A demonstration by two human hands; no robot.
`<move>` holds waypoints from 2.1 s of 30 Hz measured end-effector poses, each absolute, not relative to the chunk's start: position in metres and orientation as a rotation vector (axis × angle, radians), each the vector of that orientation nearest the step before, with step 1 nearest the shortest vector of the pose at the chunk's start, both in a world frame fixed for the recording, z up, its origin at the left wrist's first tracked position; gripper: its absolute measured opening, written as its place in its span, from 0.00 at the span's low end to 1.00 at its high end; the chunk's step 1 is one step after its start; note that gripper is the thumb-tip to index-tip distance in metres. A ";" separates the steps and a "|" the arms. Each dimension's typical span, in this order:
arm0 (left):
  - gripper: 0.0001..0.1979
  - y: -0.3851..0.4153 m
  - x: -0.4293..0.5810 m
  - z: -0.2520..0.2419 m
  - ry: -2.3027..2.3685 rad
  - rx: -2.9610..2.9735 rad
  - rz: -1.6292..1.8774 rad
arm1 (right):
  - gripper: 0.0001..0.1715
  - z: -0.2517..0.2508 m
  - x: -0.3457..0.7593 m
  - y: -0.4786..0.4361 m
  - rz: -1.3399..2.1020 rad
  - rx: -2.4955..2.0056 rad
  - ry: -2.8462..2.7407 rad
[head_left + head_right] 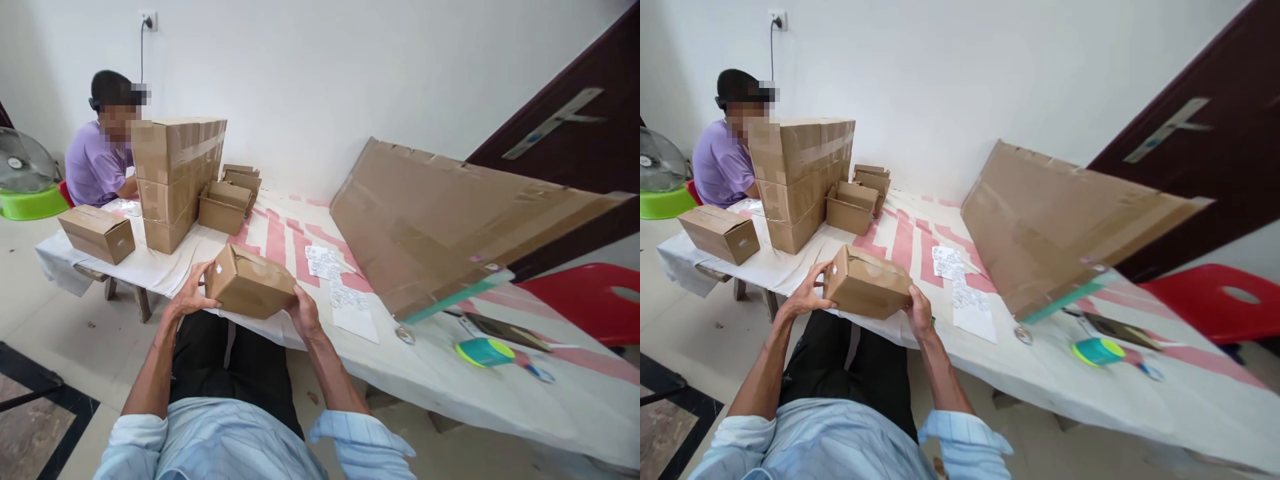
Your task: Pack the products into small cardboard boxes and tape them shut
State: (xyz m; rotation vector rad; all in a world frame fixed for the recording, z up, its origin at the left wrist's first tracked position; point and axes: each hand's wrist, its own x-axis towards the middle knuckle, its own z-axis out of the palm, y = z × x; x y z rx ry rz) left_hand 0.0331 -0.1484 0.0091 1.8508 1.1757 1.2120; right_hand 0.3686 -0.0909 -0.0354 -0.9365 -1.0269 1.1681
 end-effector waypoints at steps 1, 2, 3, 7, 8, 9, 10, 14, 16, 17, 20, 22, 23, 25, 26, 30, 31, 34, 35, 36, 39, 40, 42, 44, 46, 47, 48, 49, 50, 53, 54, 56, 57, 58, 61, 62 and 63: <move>0.57 -0.149 0.038 0.012 1.169 1.889 1.231 | 0.32 -0.039 0.372 -0.089 1.216 -0.935 -0.974; 0.57 -0.149 0.043 0.014 1.168 1.924 1.248 | 0.31 -0.041 0.375 -0.088 1.255 -0.937 -0.938; 0.57 -0.149 0.047 0.017 1.174 1.954 1.262 | 0.30 -0.042 0.376 -0.087 1.284 -0.935 -0.915; 0.56 -0.156 0.058 0.026 1.201 2.051 1.304 | 0.27 -0.041 0.377 -0.088 1.326 -0.910 -0.897; 0.55 -0.158 0.060 0.029 1.197 2.069 1.315 | 0.27 -0.040 0.376 -0.090 1.329 -0.912 -0.900; 0.55 -0.160 0.061 0.032 1.191 2.082 1.326 | 0.27 -0.039 0.375 -0.091 1.325 -0.922 -0.914; 0.54 -0.162 0.062 0.035 1.189 2.089 1.337 | 0.28 -0.037 0.375 -0.092 1.294 -0.952 -0.945; 0.54 -0.168 0.066 0.045 1.230 2.086 1.350 | 0.30 -0.014 0.377 -0.091 0.997 -1.145 -1.077; 0.54 -0.170 0.068 0.049 1.251 2.083 1.334 | 0.27 0.014 0.379 -0.091 0.823 -1.184 -1.097; 0.54 -0.171 0.070 0.051 1.258 2.082 1.323 | 0.24 0.033 0.378 -0.091 0.732 -1.173 -1.126; 0.54 -0.173 0.077 0.059 1.278 2.078 1.290 | 0.16 0.096 0.365 -0.101 0.250 -0.985 -1.502; 0.54 -0.176 0.083 0.064 1.293 2.086 1.277 | 0.11 0.133 0.348 -0.111 0.060 -0.809 -1.783; 0.54 -0.177 0.086 0.067 1.303 2.092 1.276 | 0.10 0.147 0.339 -0.115 -0.001 -0.746 -1.910; 0.53 -0.179 0.091 0.071 1.329 2.107 1.280 | 0.11 0.164 0.324 -0.121 -0.096 -0.662 -2.129; 0.53 -0.180 0.093 0.072 1.344 2.114 1.282 | 0.12 0.167 0.319 -0.122 -0.138 -0.652 -2.223; 0.53 -0.185 0.100 0.073 1.391 2.130 1.281 | 0.15 0.167 0.312 -0.123 -0.318 -0.757 -2.484; 0.54 -0.186 0.102 0.074 1.400 2.133 1.284 | 0.15 0.167 0.312 -0.123 -0.357 -0.784 -2.523; 0.54 -0.188 0.106 0.075 1.432 2.145 1.289 | 0.15 0.166 0.309 -0.125 -0.454 -0.811 -2.597; 0.54 -0.188 0.108 0.075 1.445 2.150 1.283 | 0.15 0.166 0.308 -0.126 -0.483 -0.814 -2.608; 0.54 -0.189 0.110 0.076 1.461 2.153 1.273 | 0.15 0.166 0.307 -0.127 -0.510 -0.816 -2.614; 0.53 -0.191 0.114 0.078 1.508 2.149 1.245 | 0.14 0.166 0.305 -0.128 -0.573 -0.825 -2.613; 0.53 -0.191 0.115 0.079 1.521 2.145 1.241 | 0.14 0.166 0.304 -0.128 -0.587 -0.827 -2.613; 0.52 -0.193 0.117 0.080 1.537 2.140 1.237 | 0.13 0.165 0.305 -0.129 -0.604 -0.830 -2.617; 0.52 -0.195 0.119 0.081 1.546 2.137 1.236 | 0.13 0.164 0.305 -0.130 -0.613 -0.828 -2.627; 0.52 -0.196 0.120 0.082 1.550 2.133 1.238 | 0.13 0.164 0.305 -0.131 -0.616 -0.826 -2.630; 0.52 -0.197 0.120 0.082 1.551 2.132 1.240 | 0.13 0.163 0.305 -0.132 -0.615 -0.825 -2.631; 0.52 -0.197 0.120 0.082 1.553 2.130 1.243 | 0.13 0.163 0.305 -0.133 -0.614 -0.821 -2.631; 0.52 -0.197 0.120 0.082 1.555 2.131 1.245 | 0.13 0.163 0.305 -0.134 -0.611 -0.818 -2.631; 0.53 -0.197 0.120 0.082 1.558 2.133 1.245 | 0.13 0.163 0.305 -0.134 -0.607 -0.816 -2.633; 0.53 -0.197 0.121 0.081 1.569 2.142 1.238 | 0.12 0.163 0.305 -0.134 -0.586 -0.820 -2.642; 0.53 -0.197 0.121 0.081 1.571 2.143 1.234 | 0.12 0.164 0.305 -0.134 -0.577 -0.826 -2.644; 0.53 -0.197 0.121 0.080 1.568 2.146 1.234 | 0.12 0.164 0.305 -0.131 -0.555 -0.838 -2.649; 0.52 -0.197 0.121 0.080 1.564 2.148 1.235 | 0.13 0.164 0.305 -0.130 -0.544 -0.842 -2.653; 0.52 -0.197 0.121 0.080 1.560 2.148 1.239 | 0.13 0.164 0.304 -0.128 -0.535 -0.846 -2.656; 0.52 -0.197 0.122 0.080 1.556 2.148 1.242 | 0.13 0.164 0.303 -0.123 -0.528 -0.869 -2.661; 0.52 -0.198 0.123 0.080 1.555 2.147 1.241 | 0.13 0.164 0.302 -0.122 -0.531 -0.881 -2.661; 0.52 -0.198 0.123 0.081 1.557 2.145 1.240 | 0.14 0.164 0.301 -0.121 -0.534 -0.893 -2.663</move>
